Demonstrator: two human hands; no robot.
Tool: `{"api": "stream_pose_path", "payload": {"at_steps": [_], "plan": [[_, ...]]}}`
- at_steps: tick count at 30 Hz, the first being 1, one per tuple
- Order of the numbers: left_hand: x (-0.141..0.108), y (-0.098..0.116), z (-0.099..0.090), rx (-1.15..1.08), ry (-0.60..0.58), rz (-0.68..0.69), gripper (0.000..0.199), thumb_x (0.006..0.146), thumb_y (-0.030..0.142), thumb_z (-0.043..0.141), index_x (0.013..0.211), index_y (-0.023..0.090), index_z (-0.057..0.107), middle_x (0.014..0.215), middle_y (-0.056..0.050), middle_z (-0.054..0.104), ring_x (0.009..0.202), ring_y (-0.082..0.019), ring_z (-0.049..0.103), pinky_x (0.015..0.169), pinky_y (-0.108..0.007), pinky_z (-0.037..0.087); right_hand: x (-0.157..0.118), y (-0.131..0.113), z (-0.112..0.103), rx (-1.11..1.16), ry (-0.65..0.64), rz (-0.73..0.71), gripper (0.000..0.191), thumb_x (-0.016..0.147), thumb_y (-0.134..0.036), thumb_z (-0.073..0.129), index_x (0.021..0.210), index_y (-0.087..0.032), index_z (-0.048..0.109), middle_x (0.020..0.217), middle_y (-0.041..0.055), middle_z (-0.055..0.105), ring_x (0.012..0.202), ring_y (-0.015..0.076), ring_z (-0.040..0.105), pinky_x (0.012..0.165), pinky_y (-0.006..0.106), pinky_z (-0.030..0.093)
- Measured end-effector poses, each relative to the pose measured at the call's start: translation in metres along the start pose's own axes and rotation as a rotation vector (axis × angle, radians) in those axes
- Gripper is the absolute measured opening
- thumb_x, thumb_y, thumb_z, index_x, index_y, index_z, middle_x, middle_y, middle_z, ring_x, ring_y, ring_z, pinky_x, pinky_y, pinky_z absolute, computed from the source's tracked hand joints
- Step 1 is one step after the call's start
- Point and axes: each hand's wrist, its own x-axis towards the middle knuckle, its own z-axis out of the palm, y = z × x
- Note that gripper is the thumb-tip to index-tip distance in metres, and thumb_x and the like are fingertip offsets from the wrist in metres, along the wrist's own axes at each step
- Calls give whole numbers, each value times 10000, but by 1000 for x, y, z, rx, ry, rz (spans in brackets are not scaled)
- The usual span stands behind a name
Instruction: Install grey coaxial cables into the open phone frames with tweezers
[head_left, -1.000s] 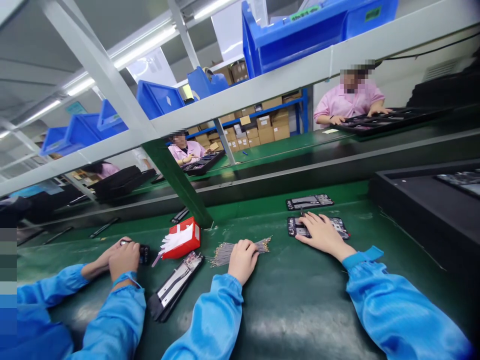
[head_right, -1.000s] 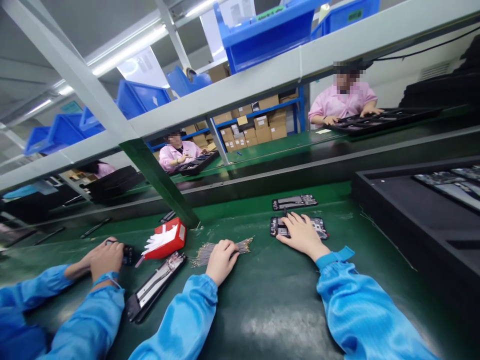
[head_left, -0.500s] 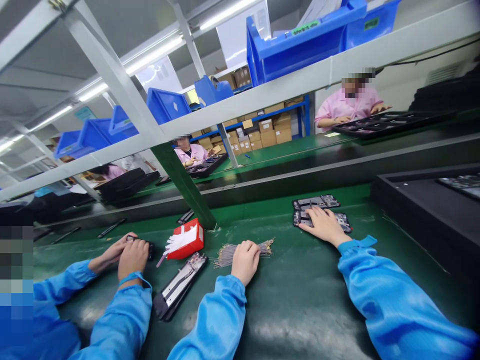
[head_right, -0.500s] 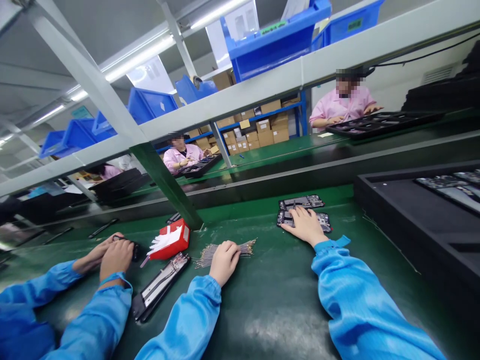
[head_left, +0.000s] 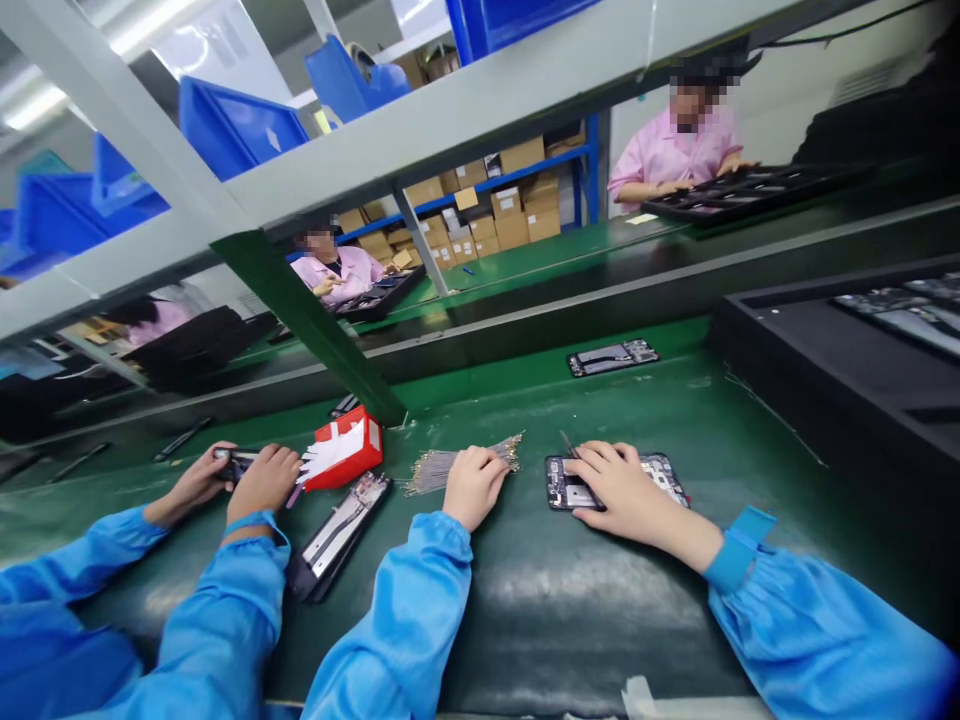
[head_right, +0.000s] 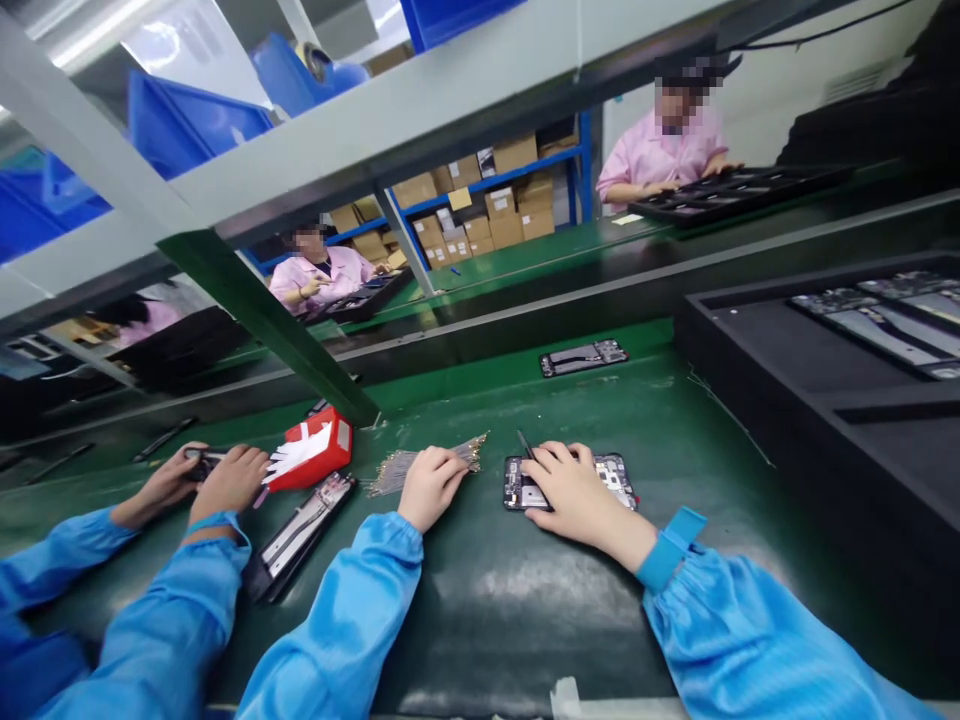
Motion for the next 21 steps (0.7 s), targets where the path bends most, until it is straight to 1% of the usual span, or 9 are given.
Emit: {"api": "stream_pose_path", "payload": {"at_steps": [3, 6, 8, 10, 12, 13, 16, 17, 21], "plan": [[-2, 9, -3, -33, 2, 5, 237, 885, 267, 410, 827, 205, 630, 811, -46, 593, 807, -167, 485, 718, -314, 379, 3, -2, -12, 56, -65, -73, 360, 684, -317, 589, 1028, -226, 534, 1000, 74, 569, 943, 245, 477, 797, 393, 326], [-3, 23, -3, -94, -21, 18, 226, 880, 273, 418, 837, 206, 630, 848, -43, 597, 836, -164, 501, 741, -304, 396, 3, -2, -20, 140, -133, -94, 374, 689, -377, 602, 1021, -217, 537, 939, 65, 580, 861, 223, 502, 761, 367, 349], [-4, 34, -2, -151, -47, 36, 227, 884, 269, 410, 848, 203, 623, 877, -39, 591, 841, -153, 513, 746, -283, 410, 3, -1, -21, 239, -154, -85, 511, 658, -475, 625, 1083, -217, 507, 989, 65, 584, 900, 231, 510, 776, 370, 364], [-5, 44, 0, -201, -79, 51, 229, 892, 261, 393, 868, 196, 612, 880, -37, 583, 816, -139, 523, 733, -261, 421, 3, 0, -20, 355, -145, -54, 745, 579, -555, 661, 1198, -214, 426, 1104, 79, 558, 972, 245, 507, 806, 375, 380], [-5, 50, 1, -224, -109, 57, 228, 897, 255, 382, 883, 190, 600, 855, -33, 577, 782, -133, 524, 717, -251, 425, 3, 0, -17, 468, -109, -3, 850, 547, -555, 684, 1253, -207, 365, 1159, 89, 538, 995, 239, 519, 815, 360, 402], [-5, 52, 1, -225, -121, 56, 224, 897, 252, 382, 885, 189, 596, 840, -31, 576, 772, -133, 523, 712, -251, 426, 4, -1, -15, 512, -78, 34, 783, 589, -523, 672, 1240, -203, 378, 1131, 83, 557, 968, 223, 540, 802, 343, 415], [-5, 53, 1, -220, -144, 57, 199, 886, 233, 392, 874, 182, 585, 813, -29, 578, 756, -136, 519, 704, -252, 424, 6, -4, -13, 628, 0, 141, 322, 788, -374, 525, 1058, -199, 530, 895, 25, 638, 771, 153, 592, 699, 279, 442], [-6, 53, 0, -215, -149, 61, 190, 881, 225, 398, 867, 179, 581, 805, -28, 577, 746, -136, 516, 695, -251, 423, 7, -6, -13, 669, 12, 172, 240, 825, -342, 475, 991, -197, 568, 834, 10, 645, 710, 135, 590, 659, 260, 441], [-8, 57, 2, -199, -168, 84, 165, 860, 215, 419, 818, 169, 572, 764, -24, 564, 709, -137, 502, 655, -251, 413, 9, -14, -15, 784, 13, 192, 216, 850, -299, 440, 857, -184, 623, 791, -3, 656, 704, 115, 593, 646, 224, 432]]}}
